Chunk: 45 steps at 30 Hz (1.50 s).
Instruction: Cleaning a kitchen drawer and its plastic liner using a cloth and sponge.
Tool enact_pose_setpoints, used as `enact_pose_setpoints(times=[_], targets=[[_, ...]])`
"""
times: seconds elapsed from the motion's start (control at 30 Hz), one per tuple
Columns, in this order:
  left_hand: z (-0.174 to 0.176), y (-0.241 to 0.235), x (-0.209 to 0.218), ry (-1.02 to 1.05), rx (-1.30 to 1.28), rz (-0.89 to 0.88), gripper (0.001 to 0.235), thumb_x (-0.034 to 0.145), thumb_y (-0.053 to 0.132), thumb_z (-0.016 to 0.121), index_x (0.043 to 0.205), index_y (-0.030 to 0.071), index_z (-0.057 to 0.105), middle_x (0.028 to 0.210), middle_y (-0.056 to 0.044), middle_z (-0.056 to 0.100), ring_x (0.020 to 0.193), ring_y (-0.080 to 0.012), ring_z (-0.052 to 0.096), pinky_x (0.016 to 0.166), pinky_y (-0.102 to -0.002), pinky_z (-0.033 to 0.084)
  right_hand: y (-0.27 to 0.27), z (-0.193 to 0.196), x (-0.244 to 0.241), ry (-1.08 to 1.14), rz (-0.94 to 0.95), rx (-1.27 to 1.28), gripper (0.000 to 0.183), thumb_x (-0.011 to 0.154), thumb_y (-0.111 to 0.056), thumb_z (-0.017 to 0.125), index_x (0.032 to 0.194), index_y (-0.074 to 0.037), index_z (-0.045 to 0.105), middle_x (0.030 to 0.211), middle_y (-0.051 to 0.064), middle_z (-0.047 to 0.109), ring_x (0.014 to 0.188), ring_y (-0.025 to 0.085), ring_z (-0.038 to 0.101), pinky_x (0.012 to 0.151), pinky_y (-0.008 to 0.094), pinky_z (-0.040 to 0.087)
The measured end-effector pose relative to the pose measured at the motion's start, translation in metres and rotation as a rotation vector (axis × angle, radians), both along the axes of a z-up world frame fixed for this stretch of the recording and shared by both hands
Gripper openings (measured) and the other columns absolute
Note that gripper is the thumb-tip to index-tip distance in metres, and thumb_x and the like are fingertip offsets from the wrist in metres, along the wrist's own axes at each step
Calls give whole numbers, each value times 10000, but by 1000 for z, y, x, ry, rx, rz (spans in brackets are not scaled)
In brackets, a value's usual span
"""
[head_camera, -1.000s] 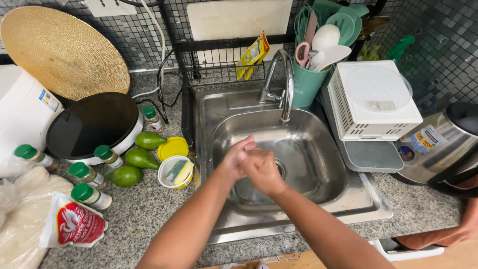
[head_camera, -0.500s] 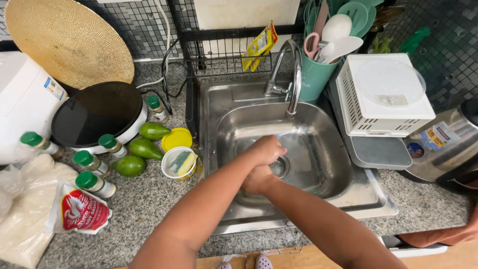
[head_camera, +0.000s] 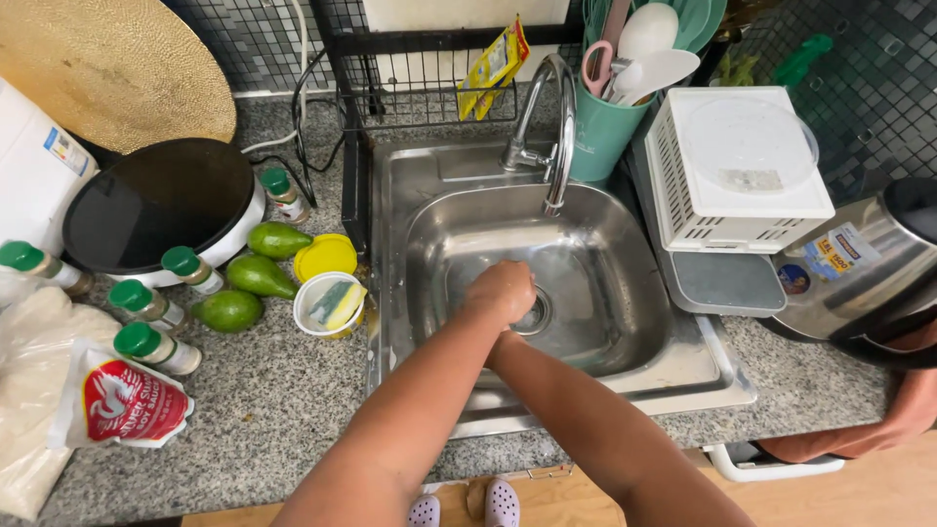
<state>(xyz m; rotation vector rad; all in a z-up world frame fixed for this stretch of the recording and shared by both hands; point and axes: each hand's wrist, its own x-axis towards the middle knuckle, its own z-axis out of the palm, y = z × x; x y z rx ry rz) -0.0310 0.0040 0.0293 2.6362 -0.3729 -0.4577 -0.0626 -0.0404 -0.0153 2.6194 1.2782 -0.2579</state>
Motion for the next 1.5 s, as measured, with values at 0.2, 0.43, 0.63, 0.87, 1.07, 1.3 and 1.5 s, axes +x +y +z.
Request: enact_pose_setpoints(times=[0.2,0.43,0.63,0.87,1.07,1.3,1.5], targets=[[-44,-5,13,-80,29,-72,311,919,166,545,1096,55,775,1199,-205,712,1135,-384,690,963,-486,558,6,24,4,47,57,-87,265,1021,-286,529,1175,-151,696,1264,112,684,1139,307,647,988,495,495],[-106,45,69,253,-737,237,342,974,332,702,810,32,700,883,-219,699,797,-394,698,750,-478,556,-13,11,-10,133,88,-175,231,1064,-283,521,1157,-156,691,1241,93,696,1103,280,671,963,473,531],[-83,110,58,879,-1478,326,302,966,355,694,927,59,647,923,-130,738,932,-342,768,853,-484,641,-32,20,-31,-322,118,807,232,919,-251,764,952,-64,631,1054,100,617,1045,312,645,977,430,518],[-84,144,18,834,-1480,700,219,883,115,691,1070,11,643,1123,-202,706,1081,-412,697,946,-696,551,-57,9,-21,252,-588,978,473,786,-247,804,1183,-75,614,1178,134,594,1133,340,593,1004,413,507],[-65,144,-16,733,-1499,777,294,853,34,666,1143,-8,638,1156,-222,679,1111,-382,683,988,-652,557,-75,-33,-12,139,-628,725,670,833,-325,831,1386,-89,535,1379,220,560,1310,403,482,1124,471,375],[-118,162,-19,597,-1625,776,230,821,-58,614,1049,-35,620,1005,-163,702,966,-320,698,966,-544,588,-56,3,-26,263,-730,858,776,854,-286,732,1544,-128,412,1416,219,571,1196,360,627,1054,428,476],[-101,172,-28,432,-1715,763,289,792,-92,597,1070,-20,625,1010,-152,707,950,-292,708,940,-492,597,-56,-44,-19,139,-680,778,590,857,-291,770,1395,-111,609,1395,200,601,1273,384,588,1089,436,449]])
